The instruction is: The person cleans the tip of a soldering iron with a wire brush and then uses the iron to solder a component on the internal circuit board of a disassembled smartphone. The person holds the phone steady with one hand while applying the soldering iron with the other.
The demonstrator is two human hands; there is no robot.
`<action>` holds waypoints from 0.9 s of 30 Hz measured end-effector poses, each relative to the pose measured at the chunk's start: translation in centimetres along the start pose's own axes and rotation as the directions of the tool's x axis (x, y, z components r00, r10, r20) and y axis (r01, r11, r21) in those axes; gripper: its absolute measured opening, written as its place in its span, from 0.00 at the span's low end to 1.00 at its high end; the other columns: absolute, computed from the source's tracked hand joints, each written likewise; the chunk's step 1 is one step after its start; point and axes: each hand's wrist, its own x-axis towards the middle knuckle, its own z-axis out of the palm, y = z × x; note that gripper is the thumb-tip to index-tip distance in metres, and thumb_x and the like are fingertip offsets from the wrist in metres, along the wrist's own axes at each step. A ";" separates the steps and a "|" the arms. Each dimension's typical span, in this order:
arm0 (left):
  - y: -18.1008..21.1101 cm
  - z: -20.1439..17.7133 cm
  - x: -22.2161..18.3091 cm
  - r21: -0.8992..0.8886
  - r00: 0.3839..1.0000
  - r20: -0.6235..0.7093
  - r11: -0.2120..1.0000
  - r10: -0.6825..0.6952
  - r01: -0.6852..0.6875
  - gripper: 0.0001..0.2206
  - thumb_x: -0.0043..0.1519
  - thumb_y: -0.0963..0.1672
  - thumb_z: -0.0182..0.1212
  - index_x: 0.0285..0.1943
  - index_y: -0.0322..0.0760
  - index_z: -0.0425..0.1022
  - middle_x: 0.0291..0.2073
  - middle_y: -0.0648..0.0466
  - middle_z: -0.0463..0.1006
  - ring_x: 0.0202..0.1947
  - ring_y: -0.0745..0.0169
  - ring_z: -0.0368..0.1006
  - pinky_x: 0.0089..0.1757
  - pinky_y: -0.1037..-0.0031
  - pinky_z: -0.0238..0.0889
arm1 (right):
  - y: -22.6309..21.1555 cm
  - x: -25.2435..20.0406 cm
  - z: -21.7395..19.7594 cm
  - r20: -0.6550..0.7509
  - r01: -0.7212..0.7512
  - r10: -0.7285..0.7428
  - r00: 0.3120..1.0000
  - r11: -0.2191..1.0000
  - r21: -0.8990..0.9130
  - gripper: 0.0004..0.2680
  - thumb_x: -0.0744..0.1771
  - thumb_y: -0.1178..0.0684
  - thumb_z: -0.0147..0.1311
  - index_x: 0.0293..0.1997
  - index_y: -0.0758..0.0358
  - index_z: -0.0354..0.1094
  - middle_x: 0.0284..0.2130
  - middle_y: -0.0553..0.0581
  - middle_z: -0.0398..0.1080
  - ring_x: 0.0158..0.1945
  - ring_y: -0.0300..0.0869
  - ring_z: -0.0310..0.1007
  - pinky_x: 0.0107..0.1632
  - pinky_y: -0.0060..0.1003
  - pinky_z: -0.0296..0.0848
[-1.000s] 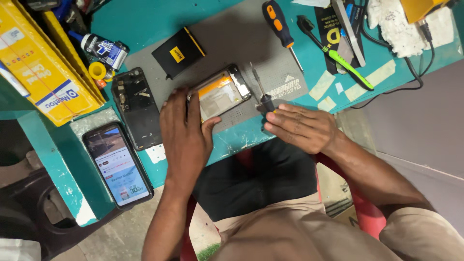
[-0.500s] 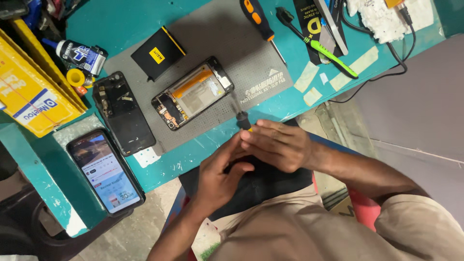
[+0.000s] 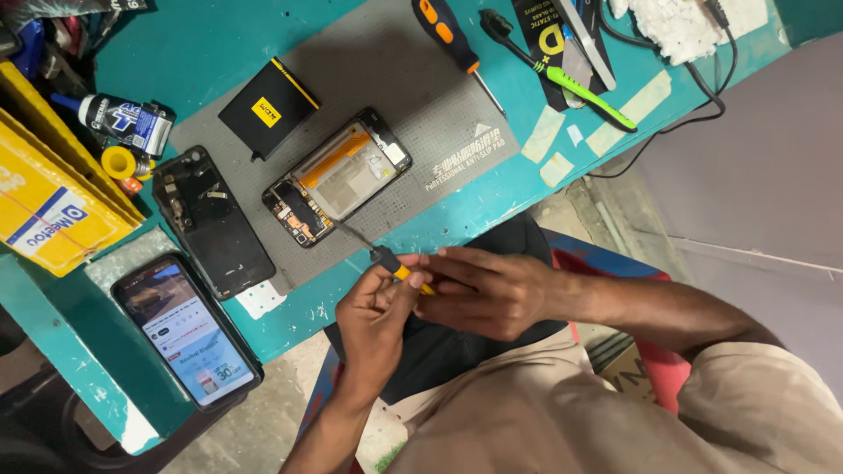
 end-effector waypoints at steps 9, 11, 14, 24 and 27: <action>-0.1 0.6 -0.2 -0.017 0.999 0.031 0.999 0.040 -0.039 0.16 0.67 0.38 0.61 0.61 0.19 0.72 0.40 0.44 0.83 0.39 0.52 0.84 0.45 0.67 0.80 | 5.5 -4.1 -6.0 -0.180 -0.262 0.243 0.953 0.961 -0.086 0.04 0.66 0.61 0.67 0.41 0.58 0.80 0.33 0.49 0.79 0.29 0.35 0.74 0.30 0.33 0.69; -0.1 0.9 -0.1 -0.028 0.997 0.047 0.998 0.059 -0.058 0.16 0.67 0.38 0.60 0.62 0.19 0.72 0.41 0.44 0.82 0.40 0.53 0.83 0.46 0.68 0.80 | 6.5 -4.5 -8.1 -0.059 -0.568 0.592 0.804 0.735 -0.371 0.04 0.69 0.56 0.69 0.41 0.60 0.76 0.28 0.54 0.73 0.26 0.42 0.71 0.29 0.37 0.67; 0.0 0.9 -0.1 -0.008 0.997 0.051 0.998 0.062 -0.061 0.15 0.67 0.38 0.60 0.62 0.19 0.72 0.42 0.44 0.82 0.41 0.53 0.83 0.45 0.68 0.79 | 8.7 -4.2 -11.3 0.026 -0.802 0.823 0.568 0.560 -0.209 0.08 0.71 0.56 0.65 0.53 0.67 0.77 0.41 0.60 0.77 0.36 0.44 0.76 0.38 0.37 0.70; -0.1 0.5 -0.4 -0.039 0.995 0.079 0.998 0.058 -0.055 0.14 0.68 0.37 0.58 0.62 0.20 0.72 0.43 0.44 0.81 0.42 0.53 0.83 0.47 0.68 0.79 | 9.3 -3.4 -9.6 0.165 -0.751 0.915 0.367 0.397 -0.528 0.13 0.63 0.44 0.69 0.46 0.56 0.81 0.36 0.54 0.78 0.35 0.49 0.78 0.35 0.44 0.72; -0.3 0.6 -0.2 -0.031 0.994 0.075 0.996 0.084 -0.082 0.14 0.67 0.36 0.59 0.61 0.20 0.72 0.43 0.43 0.81 0.42 0.53 0.83 0.46 0.67 0.80 | 9.2 -4.4 -8.8 0.176 -0.788 0.931 0.321 0.365 -0.497 0.09 0.67 0.44 0.69 0.45 0.55 0.80 0.36 0.51 0.78 0.37 0.45 0.78 0.36 0.42 0.71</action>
